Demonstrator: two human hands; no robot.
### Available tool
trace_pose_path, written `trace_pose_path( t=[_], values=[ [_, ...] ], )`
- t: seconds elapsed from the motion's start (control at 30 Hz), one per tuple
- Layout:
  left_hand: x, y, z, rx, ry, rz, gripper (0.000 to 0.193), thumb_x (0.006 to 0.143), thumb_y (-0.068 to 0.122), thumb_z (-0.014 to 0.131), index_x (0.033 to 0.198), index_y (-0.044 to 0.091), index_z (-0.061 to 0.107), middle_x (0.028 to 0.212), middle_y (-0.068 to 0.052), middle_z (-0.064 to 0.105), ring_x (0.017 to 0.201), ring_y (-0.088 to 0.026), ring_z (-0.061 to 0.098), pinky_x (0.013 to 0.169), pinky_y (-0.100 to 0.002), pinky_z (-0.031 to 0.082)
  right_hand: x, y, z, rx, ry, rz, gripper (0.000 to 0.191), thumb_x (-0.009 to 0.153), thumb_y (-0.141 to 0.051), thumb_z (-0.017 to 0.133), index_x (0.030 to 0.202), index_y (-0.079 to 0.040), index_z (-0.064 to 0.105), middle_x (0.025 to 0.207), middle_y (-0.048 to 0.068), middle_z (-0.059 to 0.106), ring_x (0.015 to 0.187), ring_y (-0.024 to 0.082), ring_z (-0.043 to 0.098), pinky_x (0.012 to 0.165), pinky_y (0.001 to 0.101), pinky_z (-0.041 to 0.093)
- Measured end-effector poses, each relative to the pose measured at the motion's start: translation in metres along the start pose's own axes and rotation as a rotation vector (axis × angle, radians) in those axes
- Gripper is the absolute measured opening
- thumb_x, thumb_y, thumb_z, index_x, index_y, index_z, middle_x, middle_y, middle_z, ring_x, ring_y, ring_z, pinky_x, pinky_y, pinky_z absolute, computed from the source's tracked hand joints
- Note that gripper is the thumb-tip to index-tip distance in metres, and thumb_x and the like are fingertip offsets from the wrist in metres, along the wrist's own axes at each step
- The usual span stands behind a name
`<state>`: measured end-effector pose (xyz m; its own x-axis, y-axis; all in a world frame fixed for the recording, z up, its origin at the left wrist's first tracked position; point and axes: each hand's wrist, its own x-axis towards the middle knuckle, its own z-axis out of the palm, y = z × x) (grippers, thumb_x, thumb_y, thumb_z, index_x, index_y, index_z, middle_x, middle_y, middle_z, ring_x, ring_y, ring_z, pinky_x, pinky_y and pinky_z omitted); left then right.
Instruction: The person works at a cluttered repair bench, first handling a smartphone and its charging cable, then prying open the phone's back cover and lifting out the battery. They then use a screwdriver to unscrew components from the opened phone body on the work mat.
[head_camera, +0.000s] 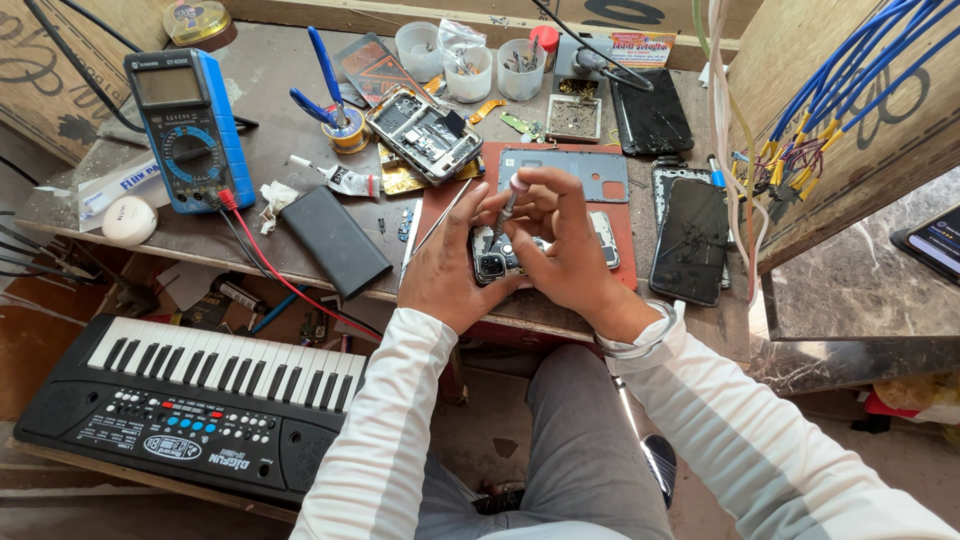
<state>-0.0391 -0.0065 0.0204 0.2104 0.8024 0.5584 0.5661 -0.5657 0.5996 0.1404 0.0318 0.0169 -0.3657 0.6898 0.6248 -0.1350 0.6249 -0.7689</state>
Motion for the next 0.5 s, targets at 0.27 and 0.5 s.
trace_pose_path(
  t=[0.27, 0.5],
  values=[
    [0.002, 0.002, 0.0, 0.018, 0.011, -0.018, 0.114, 0.066, 0.028, 0.097, 0.154, 0.015, 0.027, 0.143, -0.013, 0.059, 0.128, -0.034, 0.062, 0.102, -0.044, 0.053, 0.009, -0.006, 0.001, -0.092, -0.053, -0.026, 0.056, 0.1, 0.013, 0.056, 0.147, -0.007, 0.033, 0.12, 0.013, 0.063, 0.113, 0.021, 0.07, 0.097, 0.0331, 0.059],
    [0.002, 0.001, 0.001, -0.025, -0.004, -0.03, 0.113, 0.069, 0.024, 0.095, 0.157, 0.014, 0.025, 0.145, -0.01, 0.061, 0.127, -0.031, 0.065, 0.103, -0.042, 0.054, 0.013, -0.006, 0.006, -0.201, -0.025, -0.147, 0.057, 0.095, 0.005, 0.066, 0.143, -0.006, 0.038, 0.121, 0.015, 0.061, 0.109, 0.023, 0.068, 0.093, 0.0322, 0.058]
  ],
)
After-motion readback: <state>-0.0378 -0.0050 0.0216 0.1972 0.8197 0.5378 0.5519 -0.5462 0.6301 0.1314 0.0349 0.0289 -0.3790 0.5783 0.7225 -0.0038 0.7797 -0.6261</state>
